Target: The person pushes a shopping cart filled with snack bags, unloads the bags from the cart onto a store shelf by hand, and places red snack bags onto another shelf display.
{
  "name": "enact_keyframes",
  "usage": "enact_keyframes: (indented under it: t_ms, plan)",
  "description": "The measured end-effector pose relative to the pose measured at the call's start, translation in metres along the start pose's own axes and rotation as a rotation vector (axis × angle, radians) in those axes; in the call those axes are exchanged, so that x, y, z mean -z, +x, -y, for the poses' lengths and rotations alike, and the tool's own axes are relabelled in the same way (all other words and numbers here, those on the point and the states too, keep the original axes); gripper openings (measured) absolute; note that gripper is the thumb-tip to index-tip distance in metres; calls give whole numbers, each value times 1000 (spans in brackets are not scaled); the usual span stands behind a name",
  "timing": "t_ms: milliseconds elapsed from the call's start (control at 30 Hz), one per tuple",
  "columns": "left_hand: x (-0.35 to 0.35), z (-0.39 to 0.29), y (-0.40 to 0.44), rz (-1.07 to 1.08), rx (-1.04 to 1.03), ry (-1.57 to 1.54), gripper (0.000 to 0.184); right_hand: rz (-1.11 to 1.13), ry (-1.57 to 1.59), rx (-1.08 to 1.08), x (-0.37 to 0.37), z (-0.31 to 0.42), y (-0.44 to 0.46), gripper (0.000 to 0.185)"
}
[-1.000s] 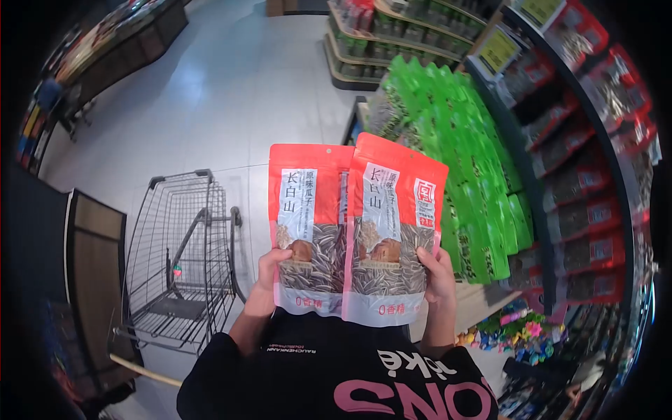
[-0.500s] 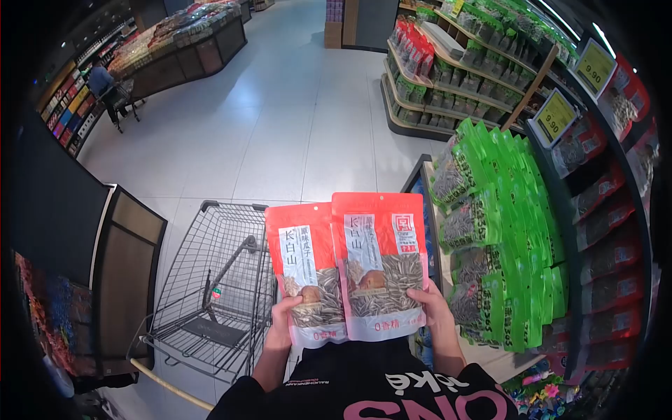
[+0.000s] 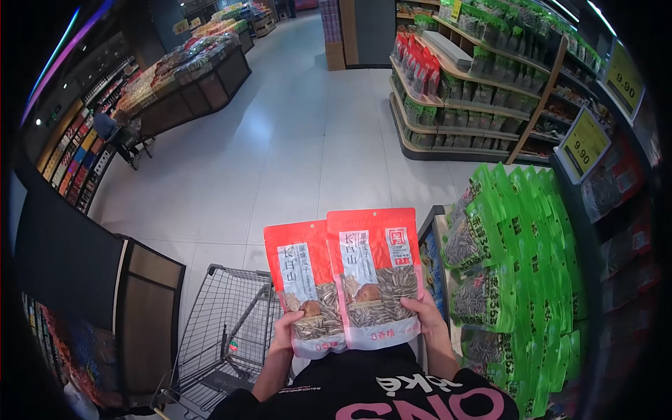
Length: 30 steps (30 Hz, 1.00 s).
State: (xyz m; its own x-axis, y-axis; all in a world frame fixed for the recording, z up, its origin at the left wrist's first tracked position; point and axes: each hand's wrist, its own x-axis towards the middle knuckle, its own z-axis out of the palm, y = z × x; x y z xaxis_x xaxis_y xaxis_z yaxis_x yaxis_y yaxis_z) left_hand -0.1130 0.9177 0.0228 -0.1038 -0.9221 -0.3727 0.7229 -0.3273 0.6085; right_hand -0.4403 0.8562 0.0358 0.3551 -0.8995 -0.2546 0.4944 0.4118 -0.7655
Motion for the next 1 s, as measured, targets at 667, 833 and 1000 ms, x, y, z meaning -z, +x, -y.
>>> enact_keyframes:
  t_ms: [667,833,1000]
  plan:
    - [-61,-67,309,167,187,26,48,-129,26,138,71,122,238,41]
    - [-84,-98,433,266,229,-9,49,-227,-53,230,73,173,315,41]
    - [-115,-150,556,419,242,21,51,-306,-75,270,71,237,404,39]
